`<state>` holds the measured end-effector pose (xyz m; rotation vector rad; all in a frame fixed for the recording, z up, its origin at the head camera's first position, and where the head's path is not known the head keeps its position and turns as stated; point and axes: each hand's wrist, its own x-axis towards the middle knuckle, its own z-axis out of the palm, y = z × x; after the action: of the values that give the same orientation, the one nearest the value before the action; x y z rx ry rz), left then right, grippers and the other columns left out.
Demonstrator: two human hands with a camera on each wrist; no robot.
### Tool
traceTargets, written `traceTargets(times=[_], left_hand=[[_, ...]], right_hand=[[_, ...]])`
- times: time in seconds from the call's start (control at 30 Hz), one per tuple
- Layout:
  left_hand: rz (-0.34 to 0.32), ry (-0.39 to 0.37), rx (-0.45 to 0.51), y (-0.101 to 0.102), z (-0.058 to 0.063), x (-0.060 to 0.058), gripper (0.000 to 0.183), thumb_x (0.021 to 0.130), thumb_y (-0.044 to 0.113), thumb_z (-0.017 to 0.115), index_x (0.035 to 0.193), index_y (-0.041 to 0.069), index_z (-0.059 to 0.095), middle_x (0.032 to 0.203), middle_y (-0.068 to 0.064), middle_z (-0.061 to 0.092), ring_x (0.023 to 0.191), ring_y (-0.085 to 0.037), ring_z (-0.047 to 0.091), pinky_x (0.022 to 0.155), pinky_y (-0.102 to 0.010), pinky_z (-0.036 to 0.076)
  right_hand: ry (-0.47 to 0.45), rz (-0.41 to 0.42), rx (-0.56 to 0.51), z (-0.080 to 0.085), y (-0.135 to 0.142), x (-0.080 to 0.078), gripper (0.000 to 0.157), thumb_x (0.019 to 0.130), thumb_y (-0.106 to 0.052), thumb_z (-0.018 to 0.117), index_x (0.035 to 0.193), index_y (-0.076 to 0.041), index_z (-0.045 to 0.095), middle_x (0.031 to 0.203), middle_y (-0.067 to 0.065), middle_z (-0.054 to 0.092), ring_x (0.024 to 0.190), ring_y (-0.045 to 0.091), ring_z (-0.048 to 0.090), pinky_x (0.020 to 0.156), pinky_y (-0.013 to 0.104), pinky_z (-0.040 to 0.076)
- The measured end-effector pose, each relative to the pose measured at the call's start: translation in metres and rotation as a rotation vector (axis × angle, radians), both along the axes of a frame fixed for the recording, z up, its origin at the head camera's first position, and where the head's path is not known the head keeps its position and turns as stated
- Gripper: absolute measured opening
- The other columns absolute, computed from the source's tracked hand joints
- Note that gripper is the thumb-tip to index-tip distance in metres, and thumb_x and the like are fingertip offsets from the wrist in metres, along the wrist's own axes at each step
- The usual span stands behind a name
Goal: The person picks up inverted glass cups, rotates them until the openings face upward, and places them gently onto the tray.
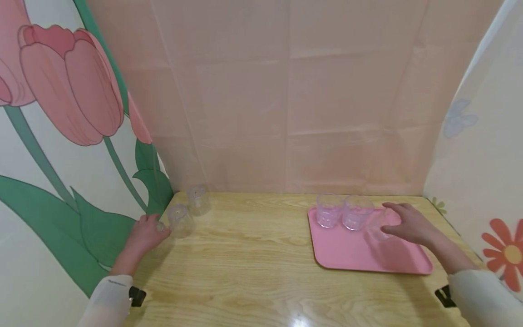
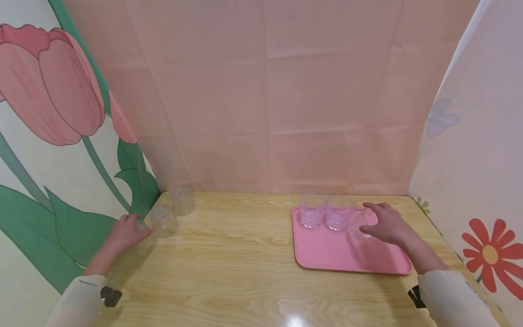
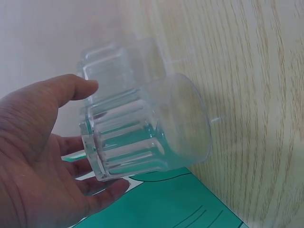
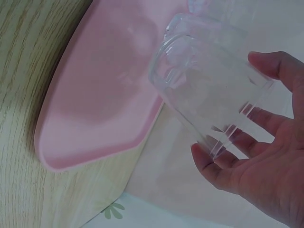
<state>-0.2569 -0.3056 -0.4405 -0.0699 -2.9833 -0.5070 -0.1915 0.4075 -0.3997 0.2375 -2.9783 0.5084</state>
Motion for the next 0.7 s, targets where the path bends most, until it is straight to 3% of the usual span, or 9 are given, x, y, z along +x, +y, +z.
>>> traceTargets(times=[0.7], left_hand=[[-0.008,-0.028,0.003,0.002,0.001,0.008,0.068,0.084,0.036,0.06,0.127,-0.013,0.04,0.12,-0.039,0.039,0.109,-0.056,0.039,0.085,-0.062,0.039]], right_hand=[[0.02,-0.019,0.051,-0.005,0.009,-0.016,0.079,0.074,-0.037,0.075,0.131,0.006,0.041,0.123,0.043,0.036,0.104,0.064,0.037,0.079,0.072,0.034]])
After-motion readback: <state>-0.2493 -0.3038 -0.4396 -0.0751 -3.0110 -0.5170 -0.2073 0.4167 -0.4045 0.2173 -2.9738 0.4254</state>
